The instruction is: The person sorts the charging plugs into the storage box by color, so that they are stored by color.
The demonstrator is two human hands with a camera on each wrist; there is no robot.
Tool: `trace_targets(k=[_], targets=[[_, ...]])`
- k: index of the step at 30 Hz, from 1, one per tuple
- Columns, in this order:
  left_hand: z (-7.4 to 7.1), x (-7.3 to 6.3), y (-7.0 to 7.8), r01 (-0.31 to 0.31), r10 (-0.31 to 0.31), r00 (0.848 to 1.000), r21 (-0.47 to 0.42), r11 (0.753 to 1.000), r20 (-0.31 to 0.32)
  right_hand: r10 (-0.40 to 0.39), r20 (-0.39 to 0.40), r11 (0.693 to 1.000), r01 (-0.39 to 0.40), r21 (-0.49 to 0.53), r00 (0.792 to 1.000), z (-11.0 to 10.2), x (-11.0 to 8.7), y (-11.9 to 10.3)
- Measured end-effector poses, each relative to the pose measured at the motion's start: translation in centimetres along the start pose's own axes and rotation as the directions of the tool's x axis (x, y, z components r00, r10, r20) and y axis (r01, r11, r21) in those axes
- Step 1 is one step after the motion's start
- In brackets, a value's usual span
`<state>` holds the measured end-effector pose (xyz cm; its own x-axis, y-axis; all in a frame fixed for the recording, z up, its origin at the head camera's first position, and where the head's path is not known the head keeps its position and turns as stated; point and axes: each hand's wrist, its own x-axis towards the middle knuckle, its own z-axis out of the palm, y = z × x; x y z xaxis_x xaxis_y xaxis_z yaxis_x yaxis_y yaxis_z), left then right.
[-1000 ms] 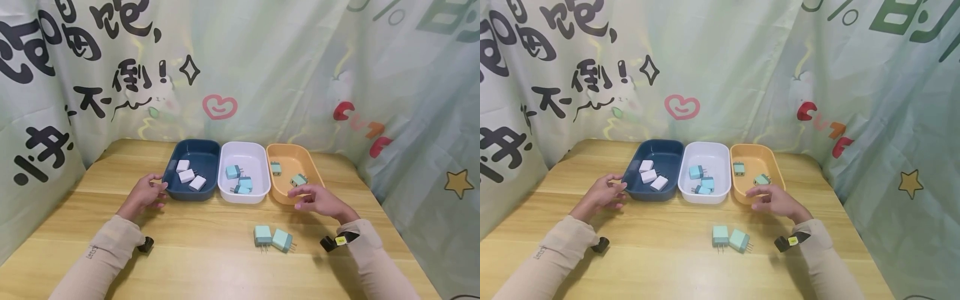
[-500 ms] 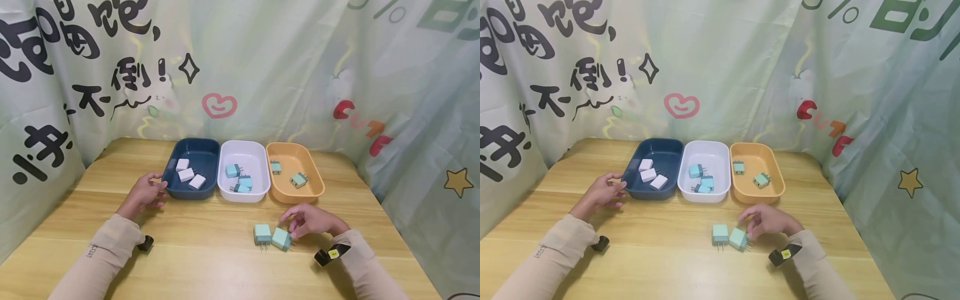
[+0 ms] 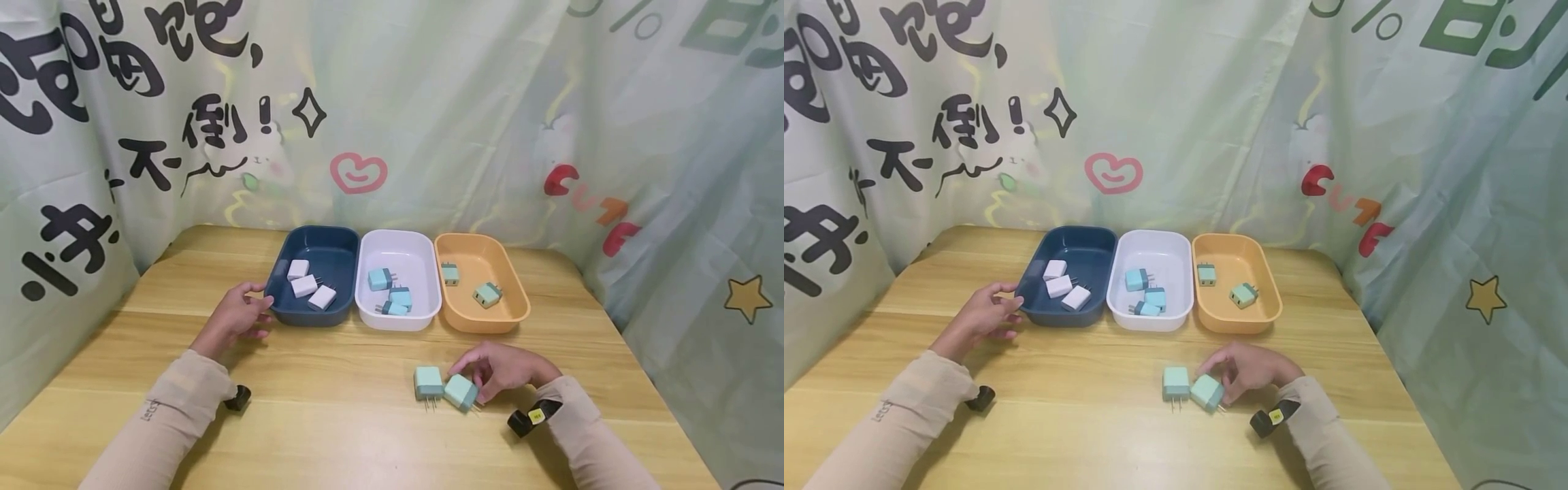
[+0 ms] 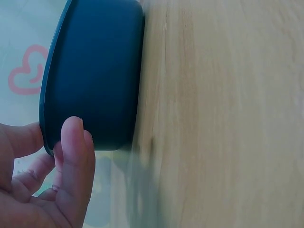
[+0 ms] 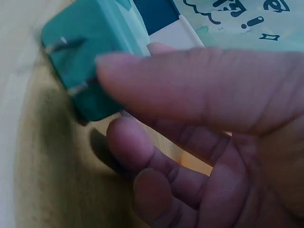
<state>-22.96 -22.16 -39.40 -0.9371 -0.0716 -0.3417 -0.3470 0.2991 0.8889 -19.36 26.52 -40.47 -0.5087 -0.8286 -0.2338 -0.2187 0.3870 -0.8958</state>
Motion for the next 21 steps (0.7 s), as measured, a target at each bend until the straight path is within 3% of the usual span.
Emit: trace_targets(k=[10,21], targets=[[0.0,0.0,0.0,0.000,0.000,1.000,0.008,1.000,0.005,0.032,-0.047,0.999,-0.032,0.004,0.998,0.0,-0.6,-0.1],[0.0,-0.1,0.1,-0.002,0.002,1.000,0.014,1.000,0.002,0.041,-0.169,0.996,-0.054,-0.073,0.985,-1.1,-1.2,-1.3]])
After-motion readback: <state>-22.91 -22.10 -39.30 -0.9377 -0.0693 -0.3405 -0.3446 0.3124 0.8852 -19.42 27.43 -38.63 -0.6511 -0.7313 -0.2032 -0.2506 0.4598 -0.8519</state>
